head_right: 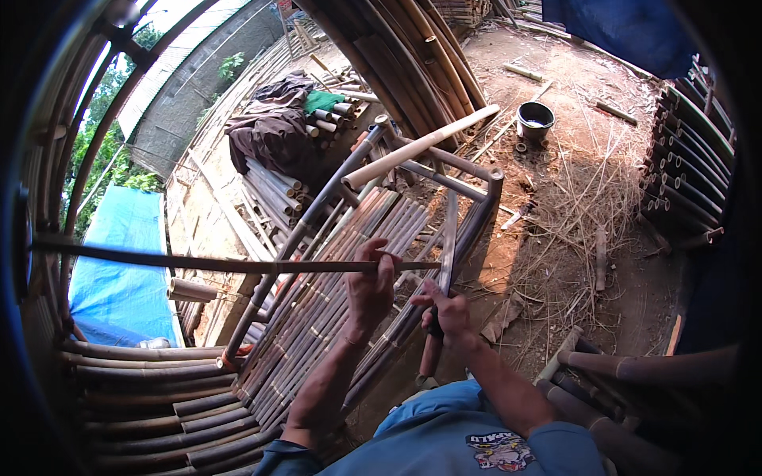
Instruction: The person uses a machete to split long bamboo poles into thin strips. They repeatedly position a pole on a bamboo rack, strike it with the machete to split it, and then separate the resulting strips.
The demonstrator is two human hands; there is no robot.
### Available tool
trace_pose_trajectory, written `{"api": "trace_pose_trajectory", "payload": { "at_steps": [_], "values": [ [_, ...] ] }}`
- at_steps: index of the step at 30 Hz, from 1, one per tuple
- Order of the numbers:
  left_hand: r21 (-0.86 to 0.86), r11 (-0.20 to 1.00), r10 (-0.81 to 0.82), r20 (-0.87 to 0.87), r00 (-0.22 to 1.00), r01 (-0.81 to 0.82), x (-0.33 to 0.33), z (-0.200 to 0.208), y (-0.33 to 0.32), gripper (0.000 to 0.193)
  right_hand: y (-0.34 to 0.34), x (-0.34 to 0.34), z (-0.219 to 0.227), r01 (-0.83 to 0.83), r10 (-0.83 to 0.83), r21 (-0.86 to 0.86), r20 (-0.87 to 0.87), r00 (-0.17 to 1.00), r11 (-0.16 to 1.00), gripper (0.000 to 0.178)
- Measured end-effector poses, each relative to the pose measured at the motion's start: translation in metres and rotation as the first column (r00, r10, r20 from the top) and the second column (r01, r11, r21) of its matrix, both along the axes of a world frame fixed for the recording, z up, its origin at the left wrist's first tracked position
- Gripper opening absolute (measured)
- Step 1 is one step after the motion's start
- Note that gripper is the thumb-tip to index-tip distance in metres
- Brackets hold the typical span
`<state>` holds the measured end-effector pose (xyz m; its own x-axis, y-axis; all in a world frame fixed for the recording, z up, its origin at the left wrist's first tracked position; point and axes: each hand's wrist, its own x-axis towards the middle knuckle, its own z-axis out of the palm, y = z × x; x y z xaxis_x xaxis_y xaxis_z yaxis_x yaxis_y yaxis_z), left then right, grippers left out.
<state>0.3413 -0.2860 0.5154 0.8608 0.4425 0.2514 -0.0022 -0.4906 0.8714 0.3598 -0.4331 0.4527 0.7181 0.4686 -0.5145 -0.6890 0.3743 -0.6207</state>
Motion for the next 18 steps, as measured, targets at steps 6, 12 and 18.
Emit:
{"api": "trace_pose_trajectory", "payload": {
  "at_steps": [6,12,18],
  "values": [
    [-0.859,0.506,-0.221,-0.039,0.974,0.080,-0.053,-0.004,-0.020,0.033,0.046,0.033,0.005,0.376,-0.377,0.056,0.006,0.926,0.925,0.027],
    [0.410,0.835,-0.318,-0.186,0.930,0.367,-0.144,0.052,0.033,0.048,0.031,0.058,0.007,0.361,-0.297,-0.102,0.387,0.873,0.927,0.018],
    [-0.603,0.705,-0.671,-0.398,0.626,0.373,-0.163,-0.023,0.115,0.039,0.013,0.095,0.054,0.383,0.064,-0.403,0.754,0.654,0.831,0.035]
  ]
}}
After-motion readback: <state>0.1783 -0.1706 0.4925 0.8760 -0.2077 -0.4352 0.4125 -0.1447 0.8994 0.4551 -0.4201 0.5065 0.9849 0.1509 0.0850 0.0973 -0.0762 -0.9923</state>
